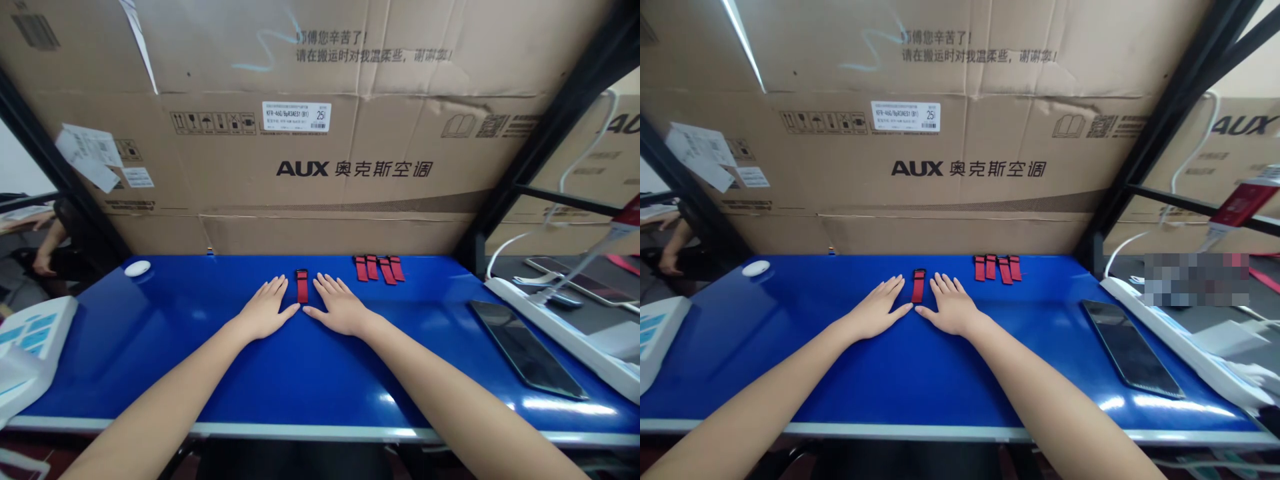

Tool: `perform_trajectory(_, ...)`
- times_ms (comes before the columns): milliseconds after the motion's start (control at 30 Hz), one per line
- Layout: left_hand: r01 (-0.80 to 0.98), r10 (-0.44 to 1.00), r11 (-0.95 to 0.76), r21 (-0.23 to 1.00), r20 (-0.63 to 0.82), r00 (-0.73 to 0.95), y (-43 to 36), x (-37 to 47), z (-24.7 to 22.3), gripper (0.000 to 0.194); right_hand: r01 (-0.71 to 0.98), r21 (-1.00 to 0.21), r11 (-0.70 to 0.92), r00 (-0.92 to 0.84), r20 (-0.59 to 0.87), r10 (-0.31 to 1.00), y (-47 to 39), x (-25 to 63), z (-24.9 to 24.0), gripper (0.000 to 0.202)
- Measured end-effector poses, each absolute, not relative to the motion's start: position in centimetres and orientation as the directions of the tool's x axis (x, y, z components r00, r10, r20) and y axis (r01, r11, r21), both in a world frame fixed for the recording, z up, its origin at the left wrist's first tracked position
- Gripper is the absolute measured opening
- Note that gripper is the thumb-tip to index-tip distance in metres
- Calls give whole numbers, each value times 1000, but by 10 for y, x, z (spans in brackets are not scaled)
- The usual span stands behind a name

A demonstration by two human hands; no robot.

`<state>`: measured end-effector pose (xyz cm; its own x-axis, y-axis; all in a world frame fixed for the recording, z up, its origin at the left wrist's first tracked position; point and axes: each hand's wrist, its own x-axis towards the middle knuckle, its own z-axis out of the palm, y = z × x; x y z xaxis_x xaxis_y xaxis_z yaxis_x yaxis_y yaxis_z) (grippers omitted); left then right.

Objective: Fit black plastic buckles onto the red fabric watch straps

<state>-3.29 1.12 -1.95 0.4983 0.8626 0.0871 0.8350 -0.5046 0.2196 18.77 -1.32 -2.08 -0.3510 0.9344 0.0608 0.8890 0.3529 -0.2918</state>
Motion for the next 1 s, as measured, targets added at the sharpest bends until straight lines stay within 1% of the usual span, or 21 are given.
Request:
perform_trajectory(133,836,864,-502,220,79,498,11,-32,-19,82,888,-296,351,-349,62,935,-13,187,-21,94)
perform_trajectory(333,817,854,-521,248,134,503,14,-34,-24,79,886,-297,355,-351,67,934,-13,189,-22,94)
perform_trajectory(600,833,862,-505,226,85,499,12,-33,-20,83,891,-292,347,-349,50,936,-15,188,-18,92)
perform_trajectory(733,828,860,-511,232,117,497,13,-34,-22,80,888,-297,351,-351,54,935,-14,188,-19,92)
perform_trajectory(800,825,856,-517,230,138,498,12,-34,-23,76,883,-309,354,-351,65,934,-13,188,-20,92)
perform_trajectory(867,807,837,-547,224,162,523,11,-33,-22,67,874,-333,355,-344,92,934,-12,188,-21,92)
perform_trajectory(1000,694,732,-681,235,236,639,5,-28,-12,42,833,-401,383,-311,233,921,-7,191,-21,80)
